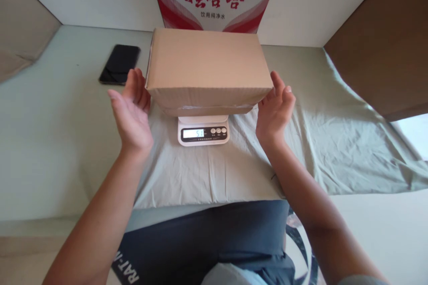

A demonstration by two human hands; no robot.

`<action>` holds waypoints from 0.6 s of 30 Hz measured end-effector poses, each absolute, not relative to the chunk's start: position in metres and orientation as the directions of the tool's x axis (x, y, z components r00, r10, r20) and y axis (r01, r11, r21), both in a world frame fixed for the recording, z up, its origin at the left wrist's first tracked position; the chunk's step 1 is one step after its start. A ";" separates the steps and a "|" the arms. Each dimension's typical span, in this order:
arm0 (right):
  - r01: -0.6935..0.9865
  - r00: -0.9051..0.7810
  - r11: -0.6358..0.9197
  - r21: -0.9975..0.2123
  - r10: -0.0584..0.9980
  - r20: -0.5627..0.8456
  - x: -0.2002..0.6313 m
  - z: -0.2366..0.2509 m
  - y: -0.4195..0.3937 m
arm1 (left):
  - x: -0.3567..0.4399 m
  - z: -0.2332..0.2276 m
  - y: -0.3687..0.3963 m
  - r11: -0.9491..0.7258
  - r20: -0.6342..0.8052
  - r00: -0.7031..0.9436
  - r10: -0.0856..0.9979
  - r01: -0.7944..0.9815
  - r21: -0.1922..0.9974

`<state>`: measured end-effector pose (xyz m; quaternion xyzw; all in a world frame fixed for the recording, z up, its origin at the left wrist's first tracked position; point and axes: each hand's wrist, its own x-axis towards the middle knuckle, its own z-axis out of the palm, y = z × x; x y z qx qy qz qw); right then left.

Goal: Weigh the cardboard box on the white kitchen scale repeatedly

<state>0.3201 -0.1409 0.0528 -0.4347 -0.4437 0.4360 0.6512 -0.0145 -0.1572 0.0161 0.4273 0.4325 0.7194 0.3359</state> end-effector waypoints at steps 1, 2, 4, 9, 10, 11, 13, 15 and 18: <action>-0.174 0.223 0.239 -0.955 0.954 0.199 0.321 0.052 -0.140 | -0.015 0.016 -0.157 -0.402 0.327 -0.407 0.853 -0.114 0.908; -0.170 0.224 0.234 -0.957 0.955 0.194 0.323 0.051 -0.140 | -0.015 0.015 -0.157 -0.403 0.329 -0.404 0.854 -0.113 0.908; -0.152 0.222 0.231 -0.961 0.955 0.195 0.325 0.049 -0.138 | -0.016 0.015 -0.157 -0.404 0.332 -0.400 0.854 -0.108 0.908; -0.103 0.164 0.271 -0.957 0.954 0.252 0.330 0.042 -0.134 | -0.019 0.013 -0.156 -0.387 0.334 -0.393 0.857 -0.060 0.920; -0.108 0.164 0.275 -0.955 0.953 0.256 0.330 0.042 -0.134 | -0.018 0.014 -0.157 -0.382 0.334 -0.388 0.859 -0.051 0.923; -0.111 0.166 0.278 -0.954 0.952 0.258 0.330 0.042 -0.135 | -0.017 0.015 -0.157 -0.379 0.334 -0.383 0.861 -0.047 0.924; -0.113 0.171 0.282 -0.953 0.950 0.261 0.327 0.044 -0.137 | -0.013 0.018 -0.160 -0.379 0.330 -0.383 0.863 -0.056 0.924; -0.121 0.190 0.281 -0.952 0.948 0.256 0.323 0.047 -0.140 | -0.007 0.022 -0.164 -0.381 0.322 -0.395 0.861 -0.081 0.921; -0.139 0.227 0.272 -0.952 0.945 0.236 0.318 0.051 -0.143 | 0.000 0.027 -0.169 -0.385 0.310 -0.406 0.860 -0.116 0.916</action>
